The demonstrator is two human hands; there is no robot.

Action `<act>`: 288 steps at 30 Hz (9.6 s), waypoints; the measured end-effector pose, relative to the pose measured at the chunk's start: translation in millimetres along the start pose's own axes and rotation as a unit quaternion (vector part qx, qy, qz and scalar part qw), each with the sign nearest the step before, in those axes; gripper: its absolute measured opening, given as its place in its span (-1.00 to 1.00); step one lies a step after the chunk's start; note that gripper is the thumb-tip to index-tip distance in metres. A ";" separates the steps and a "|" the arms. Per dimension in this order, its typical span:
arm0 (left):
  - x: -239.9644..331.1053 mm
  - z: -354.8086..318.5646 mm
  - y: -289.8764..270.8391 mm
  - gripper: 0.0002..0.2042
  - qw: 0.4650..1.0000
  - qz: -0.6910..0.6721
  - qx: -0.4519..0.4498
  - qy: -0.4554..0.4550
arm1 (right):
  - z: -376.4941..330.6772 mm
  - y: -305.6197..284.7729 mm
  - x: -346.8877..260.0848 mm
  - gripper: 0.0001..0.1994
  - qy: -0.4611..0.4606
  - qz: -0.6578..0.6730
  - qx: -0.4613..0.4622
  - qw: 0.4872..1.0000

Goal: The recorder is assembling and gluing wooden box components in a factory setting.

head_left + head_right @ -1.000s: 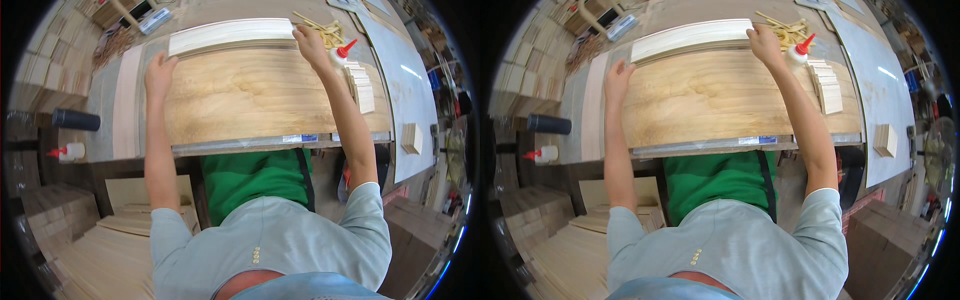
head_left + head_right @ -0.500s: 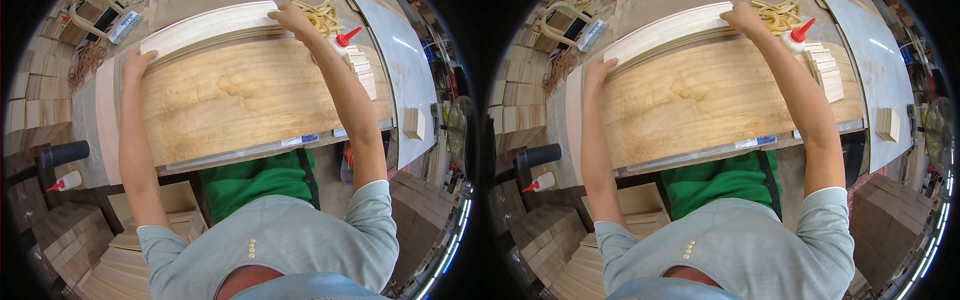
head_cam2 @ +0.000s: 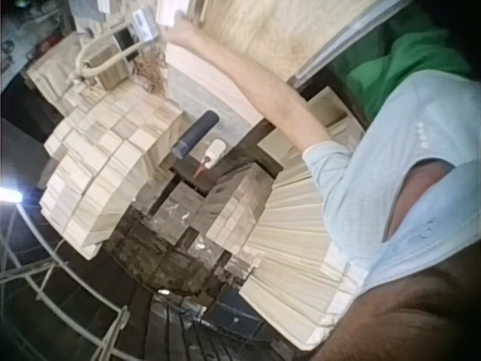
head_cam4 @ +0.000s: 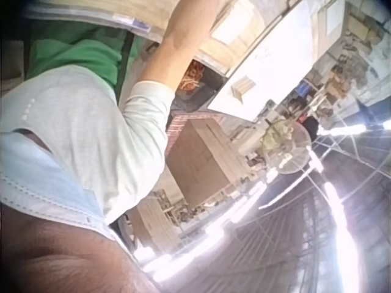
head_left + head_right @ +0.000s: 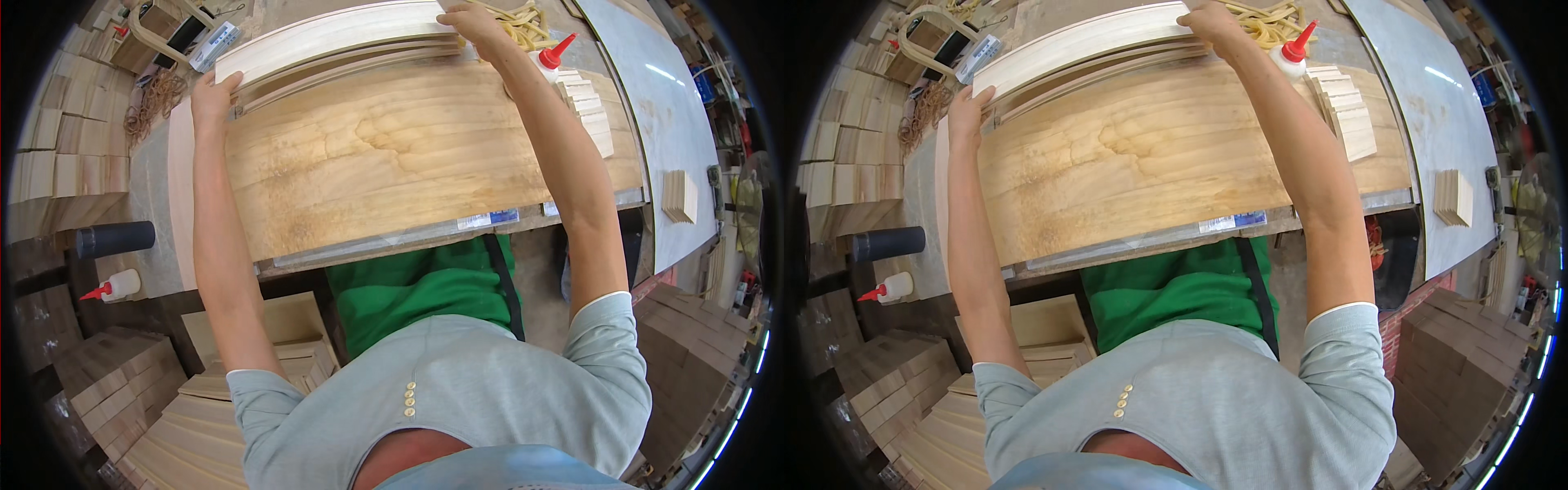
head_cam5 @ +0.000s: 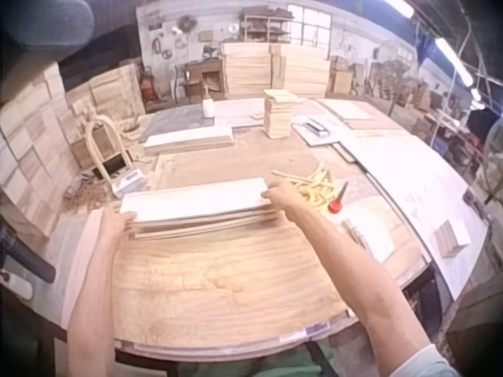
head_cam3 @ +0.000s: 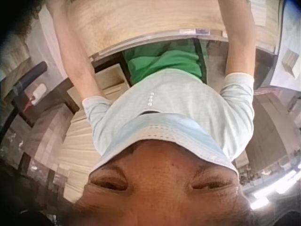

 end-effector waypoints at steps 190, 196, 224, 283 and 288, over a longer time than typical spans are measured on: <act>-14.0 -220.0 13.7 0.00 0.907 0.288 -0.254 0.171 | -134.3 95.4 -69.0 -0.64 -0.179 0.334 -0.064 0.923; -12.3 -220.0 14.5 0.00 0.907 0.288 -0.255 0.169 | -138.5 81.4 -68.1 -0.69 -0.179 0.299 -0.057 0.936; -2.0 -220.3 20.1 -0.04 0.896 0.317 -0.261 0.168 | -123.5 -87.8 35.2 -0.64 -0.167 0.244 0.027 0.955; -49.1 -172.6 -51.1 -0.14 0.939 0.196 -0.264 0.099 | -211.9 109.3 -56.9 -0.55 -0.175 0.281 -0.108 0.937; -44.7 -174.1 -50.3 -0.14 0.943 0.191 -0.262 0.082 | -217.7 93.1 -54.4 -0.54 -0.156 0.252 -0.091 0.951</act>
Point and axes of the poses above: each hand's wrist, its own z-axis towards the middle knuckle, its own y-axis out of the palm, x = y × z, the point moved 1 cm from there along z, towards the middle knuckle, and after that the axes turned 1 degree about x, right-handed, at the moved point
